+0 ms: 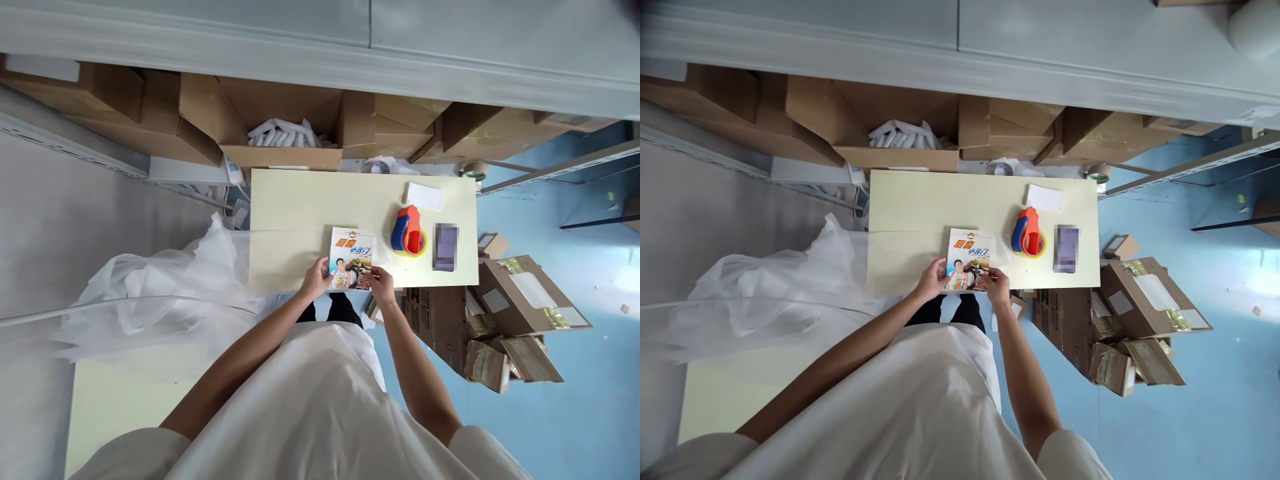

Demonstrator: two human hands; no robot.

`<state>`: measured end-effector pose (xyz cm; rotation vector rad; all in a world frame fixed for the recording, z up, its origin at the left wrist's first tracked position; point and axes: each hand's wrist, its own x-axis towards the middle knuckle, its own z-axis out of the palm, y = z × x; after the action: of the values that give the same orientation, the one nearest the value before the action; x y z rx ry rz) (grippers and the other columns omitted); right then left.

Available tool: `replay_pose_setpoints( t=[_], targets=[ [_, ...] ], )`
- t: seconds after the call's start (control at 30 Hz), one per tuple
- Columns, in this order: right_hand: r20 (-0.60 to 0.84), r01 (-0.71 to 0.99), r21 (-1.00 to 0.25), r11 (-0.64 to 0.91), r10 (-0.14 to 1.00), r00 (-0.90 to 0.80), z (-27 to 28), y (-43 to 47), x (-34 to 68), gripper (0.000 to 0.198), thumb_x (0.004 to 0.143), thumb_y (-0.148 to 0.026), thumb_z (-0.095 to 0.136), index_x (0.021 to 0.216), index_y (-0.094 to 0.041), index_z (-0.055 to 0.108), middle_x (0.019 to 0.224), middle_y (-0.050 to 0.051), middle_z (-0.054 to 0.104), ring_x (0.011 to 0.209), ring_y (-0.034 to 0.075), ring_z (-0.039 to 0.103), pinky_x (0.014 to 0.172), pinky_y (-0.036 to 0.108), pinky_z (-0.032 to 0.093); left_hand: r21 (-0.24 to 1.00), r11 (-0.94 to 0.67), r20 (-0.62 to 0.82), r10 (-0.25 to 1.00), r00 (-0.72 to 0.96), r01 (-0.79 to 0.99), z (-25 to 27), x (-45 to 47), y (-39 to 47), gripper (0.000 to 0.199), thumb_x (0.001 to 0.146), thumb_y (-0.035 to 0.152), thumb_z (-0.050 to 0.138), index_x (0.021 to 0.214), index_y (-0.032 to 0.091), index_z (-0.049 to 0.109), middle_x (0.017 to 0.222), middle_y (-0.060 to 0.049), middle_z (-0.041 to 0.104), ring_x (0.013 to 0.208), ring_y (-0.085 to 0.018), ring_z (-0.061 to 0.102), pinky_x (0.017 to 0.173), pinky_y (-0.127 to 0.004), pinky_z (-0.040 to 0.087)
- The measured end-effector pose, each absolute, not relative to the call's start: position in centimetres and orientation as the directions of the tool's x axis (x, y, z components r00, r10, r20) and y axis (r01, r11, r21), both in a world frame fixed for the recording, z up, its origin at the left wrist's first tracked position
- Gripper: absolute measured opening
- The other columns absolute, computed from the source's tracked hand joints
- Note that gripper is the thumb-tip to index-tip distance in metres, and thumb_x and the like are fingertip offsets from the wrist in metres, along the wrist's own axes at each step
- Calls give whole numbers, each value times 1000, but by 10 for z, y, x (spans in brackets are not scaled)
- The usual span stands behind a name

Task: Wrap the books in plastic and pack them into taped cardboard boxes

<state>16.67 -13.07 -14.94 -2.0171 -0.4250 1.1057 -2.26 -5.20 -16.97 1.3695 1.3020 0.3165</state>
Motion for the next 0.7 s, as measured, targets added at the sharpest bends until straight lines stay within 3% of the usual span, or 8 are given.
replay_pose_setpoints(
  t=[0.2, 0.3, 0.4, 0.5, 0.6, 0.7],
  targets=[
    [-534, 42, -755, -655, 650, 541, -176, -138, 205, 39, 64, -51, 63, 81, -16, 64, 70, 6, 67, 63, 19, 59, 61, 33, 48, 761, 145, -437, 835, 334, 633, -188, 14, -75, 48, 78, 20, 63, 124, 20, 49, 79, 0, 63, 67, -15, 61, 71, -30, 53],
    [-520, 120, -747, -653, 688, 506, -185, -143, 217, 27, 67, -41, 64, 81, -18, 65, 74, 6, 67, 71, 21, 60, 73, 38, 50, 701, 29, -376, 864, 334, 712, -189, 19, -85, 49, 80, 19, 59, 128, 19, 48, 90, -5, 64, 81, -19, 63, 79, -34, 53],
    [-346, 383, -715, -585, 772, 534, -186, -153, 223, 29, 72, -33, 60, 97, -18, 64, 97, 12, 66, 94, 27, 59, 90, 45, 46, 592, -129, -262, 903, 341, 796, -179, 22, -93, 54, 83, 19, 54, 136, 17, 43, 117, -15, 57, 111, -28, 55, 92, -41, 48],
    [-174, 562, -644, -518, 815, 552, -183, -162, 225, 47, 75, -29, 58, 120, -14, 55, 126, 20, 53, 119, 32, 48, 101, 53, 37, 492, -274, -259, 860, 439, 827, -166, 27, -98, 57, 84, 19, 53, 139, 18, 41, 134, -17, 45, 124, -32, 45, 98, -46, 45],
    [-209, 477, -706, -524, 797, 567, -185, -160, 226, 61, 72, -26, 60, 129, -13, 45, 134, 22, 45, 127, 32, 42, 102, 52, 37, 443, -329, -342, 798, 496, 834, -158, 34, -97, 56, 83, 21, 57, 137, 21, 44, 138, -16, 41, 124, -34, 44, 97, -46, 45],
    [-436, 139, -783, -606, 695, 571, -188, -148, 230, 68, 68, -29, 63, 131, -16, 41, 119, 16, 57, 109, 26, 56, 88, 42, 49, 426, -288, -386, 800, 460, 858, -159, 39, -95, 56, 80, 21, 61, 134, 21, 47, 138, -15, 40, 123, -33, 44, 98, -46, 45]
  ],
)
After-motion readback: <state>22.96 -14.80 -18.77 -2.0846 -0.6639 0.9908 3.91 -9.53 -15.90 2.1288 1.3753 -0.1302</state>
